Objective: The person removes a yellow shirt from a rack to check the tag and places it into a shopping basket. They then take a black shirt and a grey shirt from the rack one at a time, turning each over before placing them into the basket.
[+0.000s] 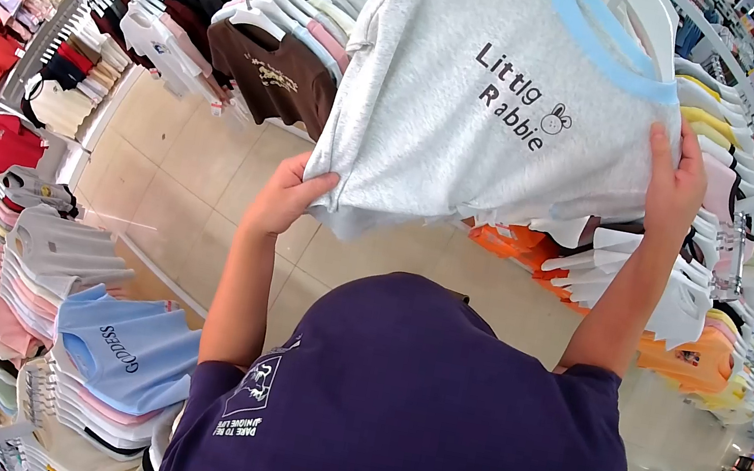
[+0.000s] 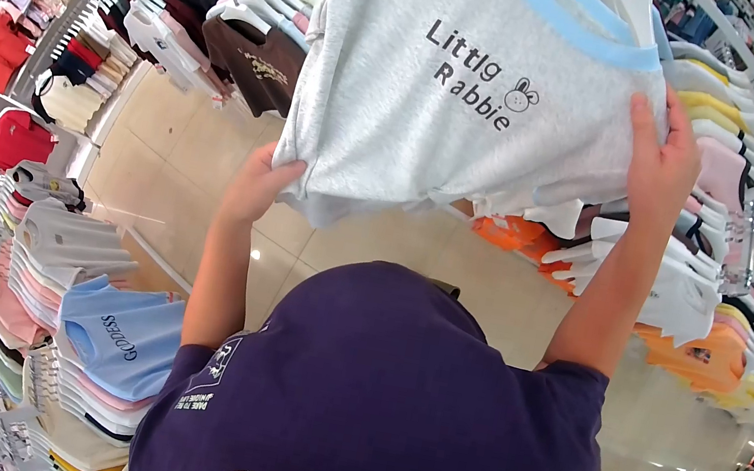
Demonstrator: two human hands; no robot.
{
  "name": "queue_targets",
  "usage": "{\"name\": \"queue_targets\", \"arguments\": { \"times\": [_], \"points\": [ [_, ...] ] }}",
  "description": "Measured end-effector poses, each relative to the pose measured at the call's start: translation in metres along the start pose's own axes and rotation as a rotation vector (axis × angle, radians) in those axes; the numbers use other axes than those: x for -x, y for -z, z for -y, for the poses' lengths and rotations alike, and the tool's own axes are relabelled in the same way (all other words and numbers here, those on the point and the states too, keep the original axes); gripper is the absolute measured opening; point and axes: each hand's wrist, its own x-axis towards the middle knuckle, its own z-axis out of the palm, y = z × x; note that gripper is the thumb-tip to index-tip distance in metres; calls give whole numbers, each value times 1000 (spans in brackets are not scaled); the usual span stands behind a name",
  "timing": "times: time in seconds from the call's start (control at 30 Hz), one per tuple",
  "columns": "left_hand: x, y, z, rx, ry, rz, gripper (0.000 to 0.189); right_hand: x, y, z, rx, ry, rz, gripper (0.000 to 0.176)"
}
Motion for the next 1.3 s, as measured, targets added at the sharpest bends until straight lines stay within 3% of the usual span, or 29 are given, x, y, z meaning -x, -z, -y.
{"name": "queue_targets", "arguments": {
  "times": [0.67,0.77,0.87,0.97,1.13,1.3],
  "points": [
    [-2,10,13,-22,-125,-79,32,-6,-21,5,-188,93,-60,41],
    [-3,9,11,-18,-136,-88,43,-5,-22,4,-233,70,-40,40],
    [-4,-8,-4,-217,-406,-443,63,1,-25,10,-229,58,10,39],
    [3,-8,-39,-664,-647,-691,84,14,-29,25,-140,149,132,37],
    [11,-33,-101,-1049,-863,-628,76,35,-43,39,-46,349,333,36],
    [-5,-44,-107,-1081,-842,-550,58,44,-45,44,-36,375,396,36]
  ]
}}
